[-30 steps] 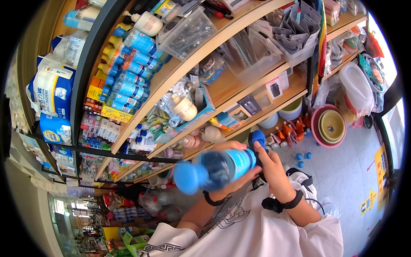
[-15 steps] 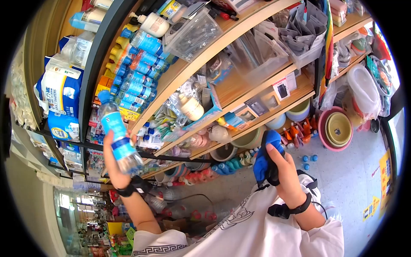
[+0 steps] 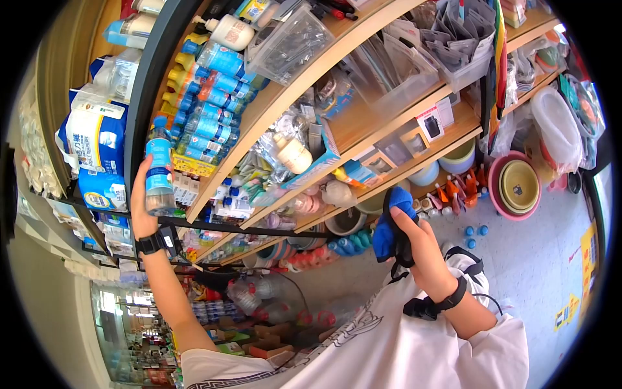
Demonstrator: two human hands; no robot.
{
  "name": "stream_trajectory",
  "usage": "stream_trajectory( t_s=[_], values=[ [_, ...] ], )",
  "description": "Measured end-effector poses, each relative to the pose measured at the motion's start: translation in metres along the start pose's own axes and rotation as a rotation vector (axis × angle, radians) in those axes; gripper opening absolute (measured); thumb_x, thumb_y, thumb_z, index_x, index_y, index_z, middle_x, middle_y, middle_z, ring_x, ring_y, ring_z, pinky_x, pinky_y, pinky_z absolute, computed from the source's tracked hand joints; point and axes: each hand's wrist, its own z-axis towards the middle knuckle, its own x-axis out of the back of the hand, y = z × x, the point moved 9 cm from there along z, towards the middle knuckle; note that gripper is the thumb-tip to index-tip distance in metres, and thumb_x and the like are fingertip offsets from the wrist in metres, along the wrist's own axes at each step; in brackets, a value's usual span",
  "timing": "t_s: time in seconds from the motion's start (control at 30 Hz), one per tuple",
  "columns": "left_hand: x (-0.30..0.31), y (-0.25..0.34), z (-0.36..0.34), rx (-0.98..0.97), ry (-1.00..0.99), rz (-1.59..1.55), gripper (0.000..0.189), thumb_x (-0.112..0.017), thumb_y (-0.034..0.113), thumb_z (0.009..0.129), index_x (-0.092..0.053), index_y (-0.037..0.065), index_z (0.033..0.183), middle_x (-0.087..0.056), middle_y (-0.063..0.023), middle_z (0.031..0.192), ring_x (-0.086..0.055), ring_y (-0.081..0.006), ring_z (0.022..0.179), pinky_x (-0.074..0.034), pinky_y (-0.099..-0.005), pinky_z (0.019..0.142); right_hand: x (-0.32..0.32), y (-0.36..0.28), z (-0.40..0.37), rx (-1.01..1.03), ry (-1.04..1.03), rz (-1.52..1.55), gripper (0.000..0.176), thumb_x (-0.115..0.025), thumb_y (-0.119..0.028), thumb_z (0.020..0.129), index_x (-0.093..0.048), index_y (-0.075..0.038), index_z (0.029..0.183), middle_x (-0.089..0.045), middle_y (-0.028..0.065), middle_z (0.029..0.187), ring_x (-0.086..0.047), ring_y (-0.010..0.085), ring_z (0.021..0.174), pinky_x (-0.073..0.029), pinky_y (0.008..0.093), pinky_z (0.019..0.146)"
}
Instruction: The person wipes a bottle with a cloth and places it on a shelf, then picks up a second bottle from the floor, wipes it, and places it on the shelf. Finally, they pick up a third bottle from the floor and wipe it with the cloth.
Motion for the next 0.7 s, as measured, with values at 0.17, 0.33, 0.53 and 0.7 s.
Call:
stream_trajectory(
  t_s=[0.17, 0.33, 0.53, 0.7],
  values=[
    [0.000, 0.031, 0.005, -0.181, 0.012, 0.121, 0.043, -0.070, 0.032, 0.092, -0.060, 0.001, 0.119, -0.068, -0.0121, 0.100, -0.069, -0.0179, 0.083, -0.059, -0.0277, 0.071, -0.018, -0.001, 0.002, 0.140, -0.077, -0.098, 0.027, -0.062, -0.027, 0.098, -0.063, -0.001, 0.106, -0.067, 0.0024, 0.086, -0.064, 0.0096, 0.068, -0.050, 0.0245, 0.058],
    [-0.002, 0.031, 0.036, -0.057, 0.016, 0.124, 0.038, -0.065, 0.032, 0.096, -0.062, 0.005, 0.122, -0.068, -0.0106, 0.098, -0.069, -0.0170, 0.080, -0.057, -0.0277, 0.065, -0.059, 0.005, 0.002, 0.318, -0.267, -0.419, 0.029, -0.068, -0.022, 0.094, -0.066, 0.001, 0.112, -0.067, -0.0004, 0.083, -0.055, 0.0034, 0.069, -0.046, 0.0212, 0.061],
    [0.011, 0.027, 0.084, -0.015, 0.034, 0.189, 0.049, -0.081, 0.036, 0.080, -0.065, 0.000, 0.109, -0.069, -0.0106, 0.090, -0.067, -0.0184, 0.070, -0.055, -0.0303, 0.063, -0.051, 0.030, 0.005, 0.257, -0.243, -0.582, 0.033, -0.069, -0.023, 0.093, -0.066, 0.003, 0.113, -0.068, 0.0023, 0.085, -0.058, 0.0049, 0.072, -0.049, 0.0238, 0.064],
    [0.015, 0.035, 0.103, -0.031, 0.095, 0.295, 0.053, -0.082, 0.038, 0.078, -0.066, -0.002, 0.109, -0.069, -0.0107, 0.089, -0.067, -0.0198, 0.068, -0.054, -0.0304, 0.062, -0.050, 0.031, 0.010, 0.266, -0.230, -0.601, 0.035, -0.069, -0.024, 0.093, -0.065, 0.003, 0.114, -0.067, 0.0025, 0.082, -0.058, 0.0059, 0.073, -0.049, 0.0244, 0.067]
  ],
)
